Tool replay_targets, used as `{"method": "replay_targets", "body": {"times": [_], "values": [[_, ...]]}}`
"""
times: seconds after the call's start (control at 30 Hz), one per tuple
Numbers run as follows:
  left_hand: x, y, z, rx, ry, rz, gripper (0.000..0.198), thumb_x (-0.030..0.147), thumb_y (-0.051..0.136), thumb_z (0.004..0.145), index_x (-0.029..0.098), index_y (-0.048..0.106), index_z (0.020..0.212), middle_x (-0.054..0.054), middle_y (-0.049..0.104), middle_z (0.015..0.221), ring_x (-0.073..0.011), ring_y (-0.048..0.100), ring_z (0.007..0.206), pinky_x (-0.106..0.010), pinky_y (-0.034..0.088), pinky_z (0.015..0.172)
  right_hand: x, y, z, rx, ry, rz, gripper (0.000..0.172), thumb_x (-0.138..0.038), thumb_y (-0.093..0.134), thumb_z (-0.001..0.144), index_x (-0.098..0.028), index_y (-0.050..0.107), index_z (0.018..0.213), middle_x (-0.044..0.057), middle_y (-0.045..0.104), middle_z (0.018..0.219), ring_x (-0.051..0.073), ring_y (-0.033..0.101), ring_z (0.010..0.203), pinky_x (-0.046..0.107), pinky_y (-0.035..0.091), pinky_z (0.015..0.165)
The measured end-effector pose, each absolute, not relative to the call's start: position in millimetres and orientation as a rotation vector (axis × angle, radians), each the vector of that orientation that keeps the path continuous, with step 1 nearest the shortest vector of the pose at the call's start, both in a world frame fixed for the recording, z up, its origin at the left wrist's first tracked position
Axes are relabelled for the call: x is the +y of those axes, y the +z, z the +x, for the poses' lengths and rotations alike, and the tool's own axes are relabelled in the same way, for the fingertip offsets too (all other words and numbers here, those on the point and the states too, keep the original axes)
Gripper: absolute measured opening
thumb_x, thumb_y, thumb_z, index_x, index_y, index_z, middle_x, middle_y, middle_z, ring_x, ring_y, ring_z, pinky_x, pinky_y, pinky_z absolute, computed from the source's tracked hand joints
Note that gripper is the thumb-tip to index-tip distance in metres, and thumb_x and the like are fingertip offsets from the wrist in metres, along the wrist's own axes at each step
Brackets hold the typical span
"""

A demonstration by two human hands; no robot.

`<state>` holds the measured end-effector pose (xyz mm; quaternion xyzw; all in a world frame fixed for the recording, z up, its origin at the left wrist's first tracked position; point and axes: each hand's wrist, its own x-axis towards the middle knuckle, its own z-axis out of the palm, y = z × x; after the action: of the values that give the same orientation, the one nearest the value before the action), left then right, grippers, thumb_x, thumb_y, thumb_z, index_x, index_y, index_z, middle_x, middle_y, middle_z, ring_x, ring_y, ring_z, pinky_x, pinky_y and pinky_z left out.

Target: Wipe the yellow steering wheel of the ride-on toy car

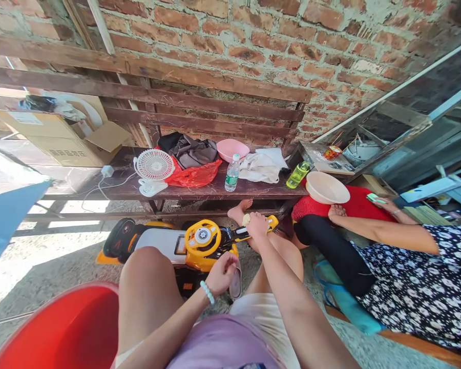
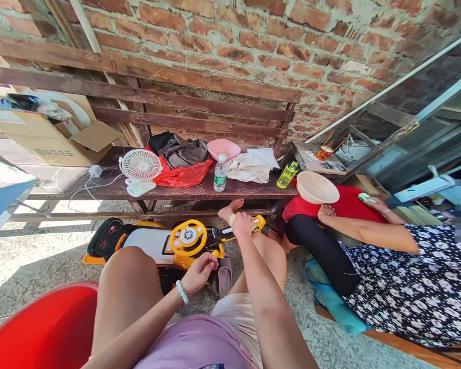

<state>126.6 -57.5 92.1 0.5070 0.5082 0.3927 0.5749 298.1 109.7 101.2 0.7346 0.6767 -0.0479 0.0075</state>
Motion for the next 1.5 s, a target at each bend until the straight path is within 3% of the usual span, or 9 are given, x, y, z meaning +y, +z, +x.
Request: {"method": "replay_targets", "body": {"times": [0.2, 0.33, 0.47, 0.57, 0.77, 0.93, 1.13, 1.3, 1.5], "values": [[-83.6, 141.9, 146.6, 0.718, 0.897, 1.75, 0.061, 0.026, 0.068, 0.086, 0.024, 0.061, 0.147, -0.015, 0.051, 0.159, -0.0321, 0.043, 0.153, -0.057, 0.033, 0.129, 109.3, 100.3, 298.8, 2.079, -0.155, 2.304, 0.029, -0.024, 0.056, 0.1, -0.019, 0.071, 0.125, 0.014, 0.069, 0.13, 0.029, 0.06, 0.123, 0.038, 0.039, 0.1], [-87.2, 149.4, 152.8, 0.556, 0.637, 1.53, 0.033, 0.039, 0.074, 0.087, 0.02, 0.078, 0.114, -0.016, 0.063, 0.143, -0.0308, 0.061, 0.132, -0.049, 0.05, 0.114, 106.1, 100.7, 299.9, 2.098, -0.153, 2.298, 0.029, -0.023, 0.056, 0.099, -0.019, 0.071, 0.124, 0.014, 0.069, 0.131, 0.029, 0.06, 0.123, 0.039, 0.039, 0.1], [-94.5, 98.9, 153.5, 0.575, 0.247, 0.933, 0.041, 0.055, 0.073, 0.085, 0.017, 0.074, 0.1, -0.009, 0.075, 0.099, -0.0194, 0.071, 0.085, -0.044, 0.059, 0.092, 103.4, 102.0, 301.2, 2.123, -0.147, 2.281, 0.029, -0.027, 0.061, 0.097, -0.02, 0.071, 0.124, 0.014, 0.069, 0.13, 0.03, 0.059, 0.124, 0.039, 0.039, 0.101], [-103.8, 59.4, 160.3, 0.5, 0.208, 0.823, 0.041, 0.05, 0.079, 0.078, 0.015, 0.075, 0.1, -0.011, 0.077, 0.1, -0.0253, 0.074, 0.098, -0.049, 0.055, 0.102, 103.7, 101.3, 302.1, 2.119, -0.144, 2.281, 0.029, -0.03, 0.063, 0.097, -0.02, 0.07, 0.123, 0.014, 0.069, 0.13, 0.03, 0.059, 0.123, 0.038, 0.039, 0.101], [-76.0, 48.6, 143.6, 1.448, 0.567, 1.105, 0.032, 0.027, 0.074, 0.08, 0.019, 0.074, 0.112, -0.016, 0.07, 0.135, -0.0319, 0.056, 0.141, -0.049, 0.038, 0.125, 103.7, 99.0, 303.4, 2.127, -0.129, 2.276, 0.028, -0.027, 0.059, 0.099, -0.019, 0.07, 0.124, 0.014, 0.069, 0.127, 0.029, 0.06, 0.122, 0.039, 0.039, 0.101], [-79.2, 62.1, 128.9, 1.067, 0.434, 0.875, 0.038, 0.039, 0.068, 0.087, 0.017, 0.068, 0.119, -0.013, 0.076, 0.108, -0.0229, 0.076, 0.091, -0.044, 0.059, 0.093, 105.9, 99.3, 302.0, 2.102, -0.114, 2.286, 0.027, -0.027, 0.06, 0.099, -0.019, 0.07, 0.123, 0.014, 0.069, 0.129, 0.03, 0.06, 0.122, 0.04, 0.039, 0.1], [-100.2, 49.8, 148.2, 0.882, 0.446, 1.051, 0.022, 0.036, 0.079, 0.077, 0.024, 0.074, 0.095, -0.009, 0.079, 0.101, -0.0272, 0.074, 0.109, -0.04, 0.057, 0.1, 100.5, 100.1, 304.5, 2.132, -0.111, 2.276, 0.027, -0.026, 0.063, 0.097, -0.019, 0.069, 0.122, 0.013, 0.068, 0.13, 0.03, 0.06, 0.121, 0.039, 0.039, 0.1], [-62.2, 61.2, 117.4, 1.237, 0.975, 1.348, 0.028, 0.031, 0.052, 0.096, 0.019, 0.07, 0.114, -0.011, 0.077, 0.106, -0.023, 0.075, 0.098, -0.042, 0.062, 0.095, 96.6, 96.5, 309.0, 2.207, -0.077, 2.217, 0.025, -0.023, 0.063, 0.095, -0.018, 0.07, 0.119, 0.014, 0.07, 0.124, 0.031, 0.061, 0.119, 0.04, 0.038, 0.101], [-14.9, 67.4, 49.0, 1.941, 0.906, 1.724, 0.057, 0.021, 0.056, 0.09, 0.013, 0.06, 0.146, -0.022, 0.049, 0.163, -0.0376, 0.041, 0.156, -0.061, 0.035, 0.127, 83.4, 78.5, 299.1, 2.467, -0.226, 2.098, 0.034, -0.018, 0.065, 0.089, -0.022, 0.072, 0.122, 0.011, 0.074, 0.123, 0.031, 0.06, 0.118, 0.043, 0.033, 0.109]]}}
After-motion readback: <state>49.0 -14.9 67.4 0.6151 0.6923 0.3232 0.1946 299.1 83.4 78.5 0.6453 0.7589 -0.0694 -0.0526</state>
